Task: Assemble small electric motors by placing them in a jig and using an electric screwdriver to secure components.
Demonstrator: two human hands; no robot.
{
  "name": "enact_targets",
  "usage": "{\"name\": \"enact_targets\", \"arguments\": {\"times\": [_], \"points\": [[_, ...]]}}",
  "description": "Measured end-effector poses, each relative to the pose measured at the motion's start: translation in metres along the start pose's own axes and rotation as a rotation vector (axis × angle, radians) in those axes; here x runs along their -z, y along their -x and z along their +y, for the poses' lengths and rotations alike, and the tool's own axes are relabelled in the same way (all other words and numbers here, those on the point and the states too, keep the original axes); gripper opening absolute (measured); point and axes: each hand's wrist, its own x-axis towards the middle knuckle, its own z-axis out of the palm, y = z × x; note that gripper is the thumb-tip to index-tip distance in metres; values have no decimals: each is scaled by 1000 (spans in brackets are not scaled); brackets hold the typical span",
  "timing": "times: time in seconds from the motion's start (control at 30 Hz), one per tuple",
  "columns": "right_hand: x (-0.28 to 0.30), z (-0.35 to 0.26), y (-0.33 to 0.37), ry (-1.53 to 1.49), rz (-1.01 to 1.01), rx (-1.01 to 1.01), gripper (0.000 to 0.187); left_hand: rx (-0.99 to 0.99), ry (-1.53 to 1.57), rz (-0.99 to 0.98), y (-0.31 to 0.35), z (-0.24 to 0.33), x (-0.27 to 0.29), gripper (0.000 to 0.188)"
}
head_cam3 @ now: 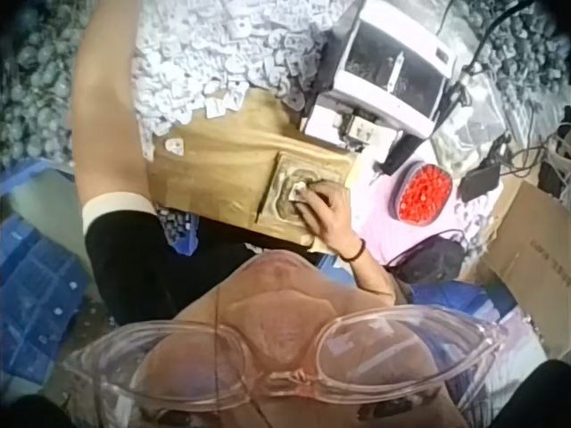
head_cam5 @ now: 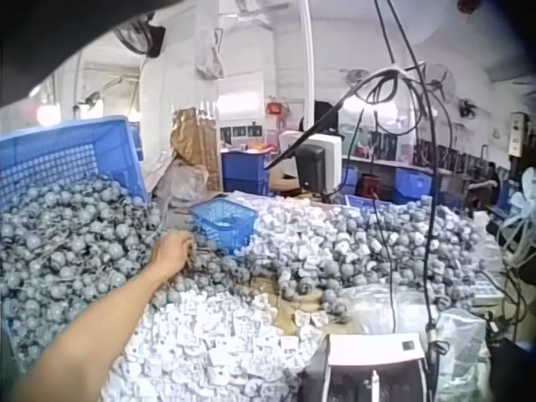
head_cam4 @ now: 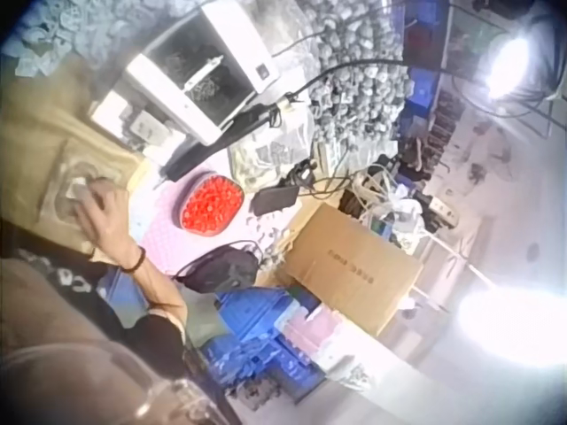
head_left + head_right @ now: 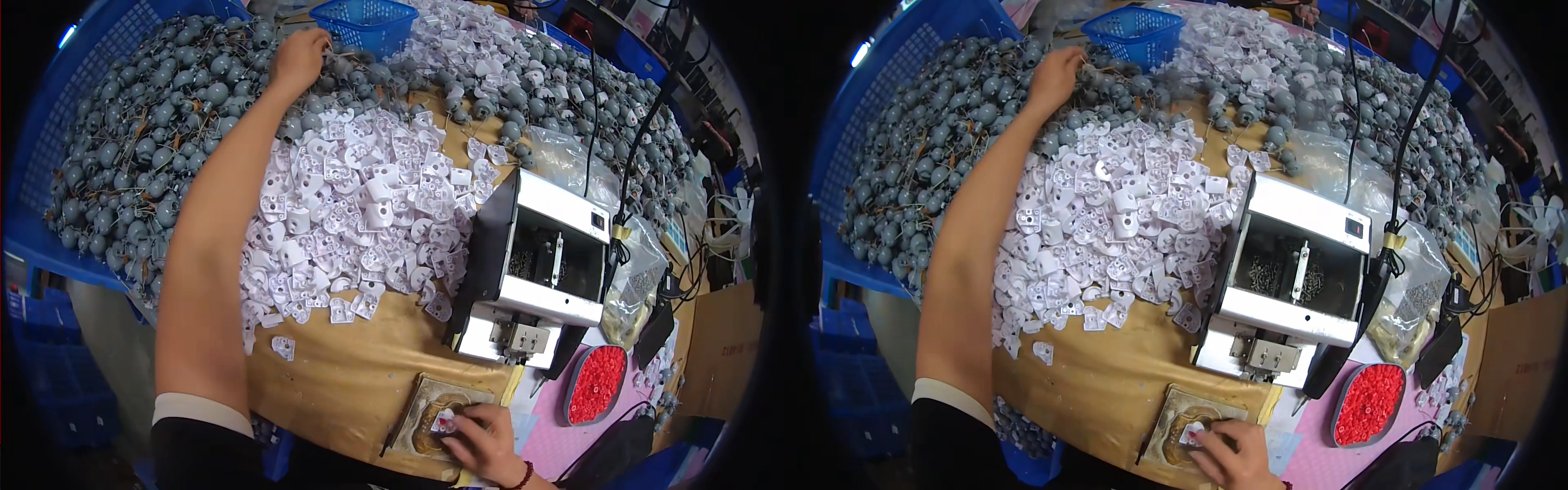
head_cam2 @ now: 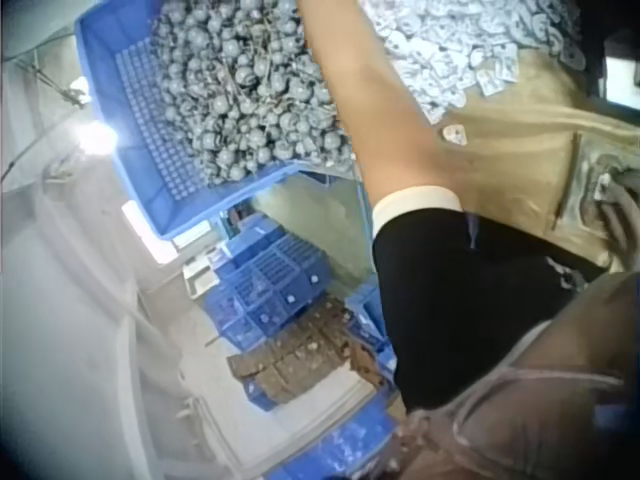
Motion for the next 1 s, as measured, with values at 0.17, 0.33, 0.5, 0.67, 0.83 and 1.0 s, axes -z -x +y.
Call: {"name": "enact_targets", "arguments": {"times": [0.17,0.33,0.5,0.67,0.83,1.0], "points": [[18,-6,10,-245,158,-119,35,37,792,-32,10,34,62,24],[48,-28,-20,-120,328,107,34,-62,739,-406,82,157,162,23],[60,-65,-55,-113,364,244,50,-55,901,-951,178,248,242,38],[32,-80,-23,-849,125,-87,32,614,1650,-1339,274,284,242,42],[29,-66,14,-657,105,-330,15,1207,2003,-1559,348,286,241,54],[8,-38,28,69,110,50,24,136,1024,-1020,396,276,251,52]]}}
